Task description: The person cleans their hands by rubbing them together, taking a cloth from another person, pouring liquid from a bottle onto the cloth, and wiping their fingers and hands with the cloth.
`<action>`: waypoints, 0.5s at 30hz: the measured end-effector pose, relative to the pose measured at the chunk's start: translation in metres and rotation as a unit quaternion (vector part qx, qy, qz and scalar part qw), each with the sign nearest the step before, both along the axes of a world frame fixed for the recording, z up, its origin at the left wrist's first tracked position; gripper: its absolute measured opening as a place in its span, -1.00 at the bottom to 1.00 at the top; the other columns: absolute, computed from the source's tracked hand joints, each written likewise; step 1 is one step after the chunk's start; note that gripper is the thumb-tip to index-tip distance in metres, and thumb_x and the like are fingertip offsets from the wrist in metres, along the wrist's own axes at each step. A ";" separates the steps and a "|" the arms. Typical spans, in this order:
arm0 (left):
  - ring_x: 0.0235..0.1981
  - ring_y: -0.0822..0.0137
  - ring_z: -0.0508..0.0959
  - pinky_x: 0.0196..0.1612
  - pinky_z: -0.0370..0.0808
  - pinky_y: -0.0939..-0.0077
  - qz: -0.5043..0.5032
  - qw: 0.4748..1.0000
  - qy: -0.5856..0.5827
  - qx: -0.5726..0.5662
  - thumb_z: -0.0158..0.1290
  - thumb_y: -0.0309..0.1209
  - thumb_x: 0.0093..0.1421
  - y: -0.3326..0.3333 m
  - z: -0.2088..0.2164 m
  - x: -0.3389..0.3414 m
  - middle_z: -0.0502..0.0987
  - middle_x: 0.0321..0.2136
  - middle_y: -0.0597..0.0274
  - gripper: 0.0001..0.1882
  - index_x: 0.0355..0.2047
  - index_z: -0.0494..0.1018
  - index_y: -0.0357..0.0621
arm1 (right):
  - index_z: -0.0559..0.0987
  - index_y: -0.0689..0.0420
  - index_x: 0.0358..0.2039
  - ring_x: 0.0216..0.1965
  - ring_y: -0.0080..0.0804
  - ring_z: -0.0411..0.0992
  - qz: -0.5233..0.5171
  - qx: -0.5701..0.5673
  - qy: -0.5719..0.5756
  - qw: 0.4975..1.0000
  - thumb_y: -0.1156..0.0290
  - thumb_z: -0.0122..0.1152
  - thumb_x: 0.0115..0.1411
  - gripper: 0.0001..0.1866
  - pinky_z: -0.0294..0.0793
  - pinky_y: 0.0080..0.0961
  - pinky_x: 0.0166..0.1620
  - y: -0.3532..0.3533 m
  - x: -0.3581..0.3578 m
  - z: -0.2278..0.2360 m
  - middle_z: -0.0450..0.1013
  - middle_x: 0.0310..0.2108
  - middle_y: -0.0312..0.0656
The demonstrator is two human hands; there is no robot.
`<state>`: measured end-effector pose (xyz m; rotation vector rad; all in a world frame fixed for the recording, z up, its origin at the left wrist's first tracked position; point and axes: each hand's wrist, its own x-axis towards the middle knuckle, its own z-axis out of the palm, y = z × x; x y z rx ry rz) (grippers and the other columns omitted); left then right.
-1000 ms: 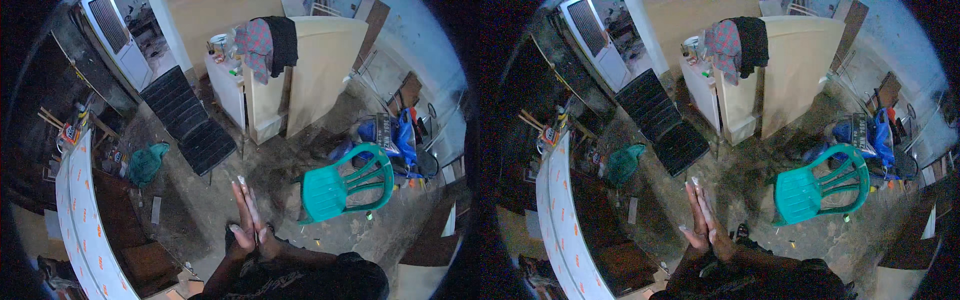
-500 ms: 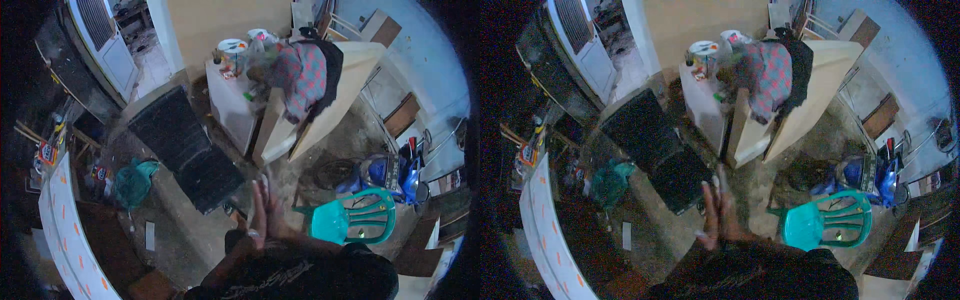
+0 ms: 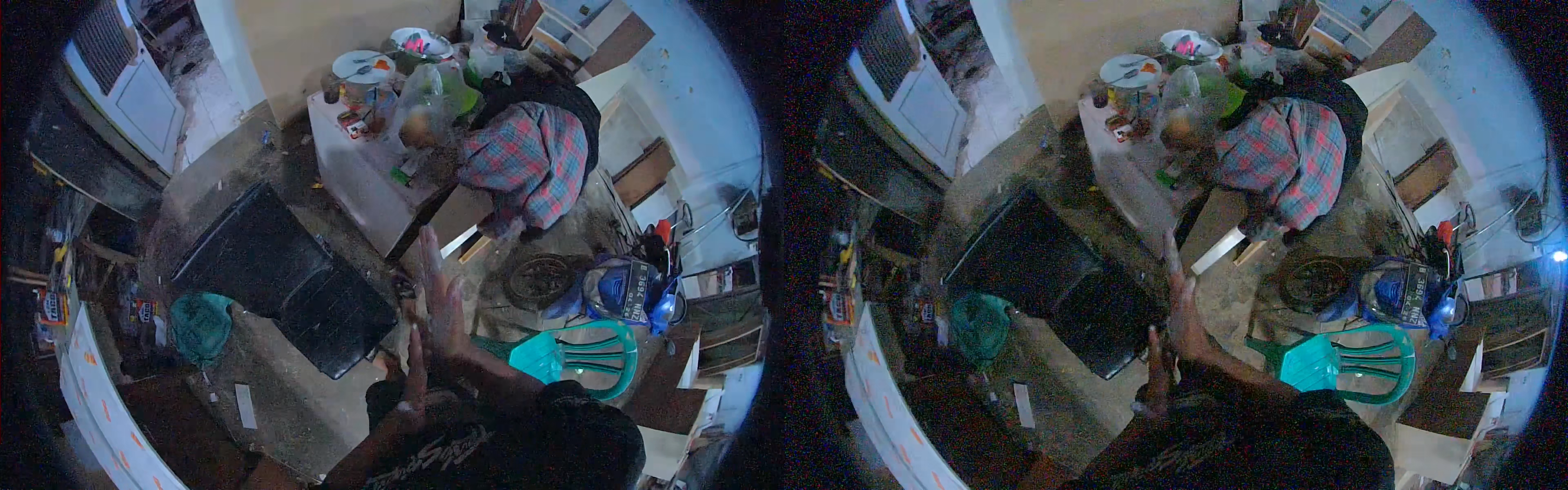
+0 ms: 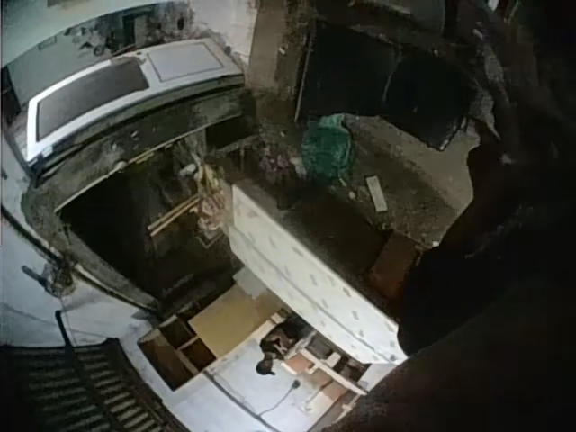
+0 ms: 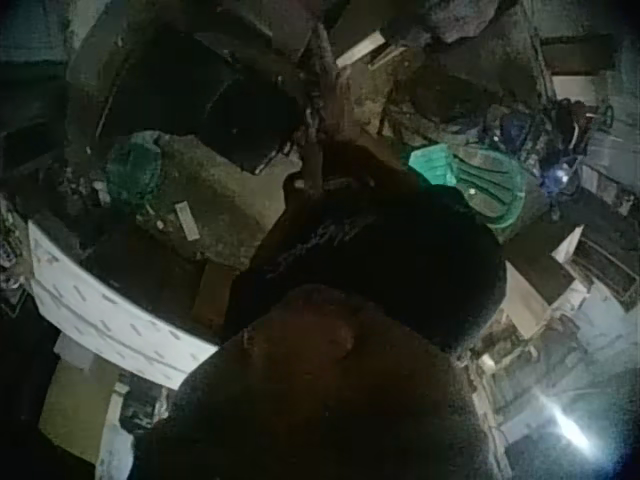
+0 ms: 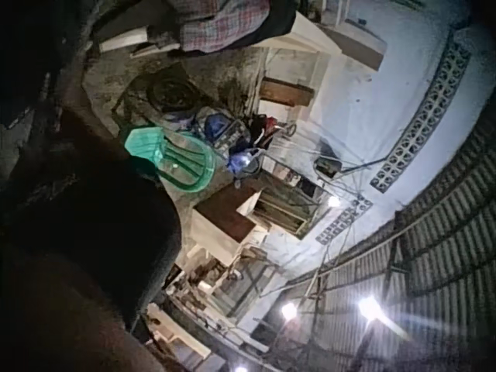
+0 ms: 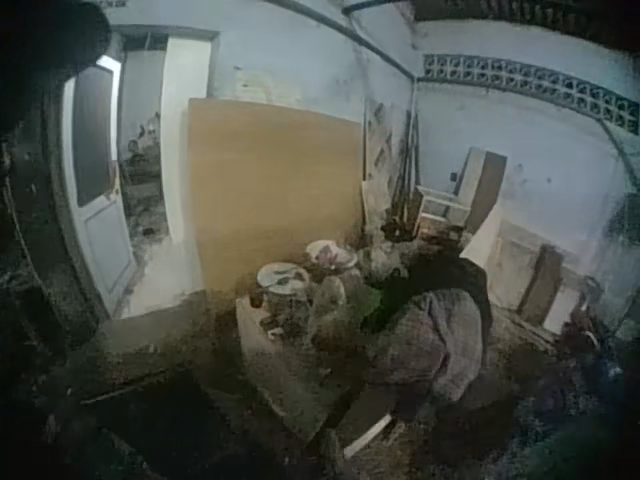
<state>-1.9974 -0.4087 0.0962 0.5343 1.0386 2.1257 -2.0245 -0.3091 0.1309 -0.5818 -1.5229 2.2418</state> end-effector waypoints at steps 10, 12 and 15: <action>0.35 0.07 -0.08 0.33 -0.08 0.07 0.135 0.766 -0.451 0.438 -0.14 0.16 0.22 0.032 -0.135 -0.131 -0.19 0.36 0.10 -0.14 0.35 -0.15 -0.02 | -0.09 0.18 0.34 0.38 -0.14 -0.25 0.121 0.119 0.017 0.985 -0.25 -0.60 0.28 -0.15 -0.29 -0.30 0.35 0.007 -0.034 -0.069 -0.18 0.37 -0.06; 0.35 0.03 -0.09 0.30 0.00 -0.03 0.107 0.828 -0.341 0.432 -0.11 0.16 0.21 -0.006 -0.210 -0.157 -0.20 0.36 0.09 -0.16 0.35 -0.10 0.04 | -0.09 0.18 0.34 0.38 -0.14 -0.26 0.160 0.087 0.030 0.983 -0.24 -0.59 0.28 -0.16 -0.30 -0.30 0.35 0.018 -0.038 -0.064 -0.19 0.37 -0.06; 0.34 -0.03 -0.08 0.25 0.06 -0.17 -0.004 0.774 -0.384 0.503 -0.09 0.15 0.20 0.014 -0.227 -0.160 -0.16 0.35 0.06 -0.18 0.34 -0.05 0.07 | -0.09 0.19 0.34 0.38 -0.15 -0.26 0.161 0.055 0.016 0.985 -0.22 -0.57 0.29 -0.17 -0.30 -0.31 0.35 0.042 -0.060 -0.074 -0.19 0.37 -0.06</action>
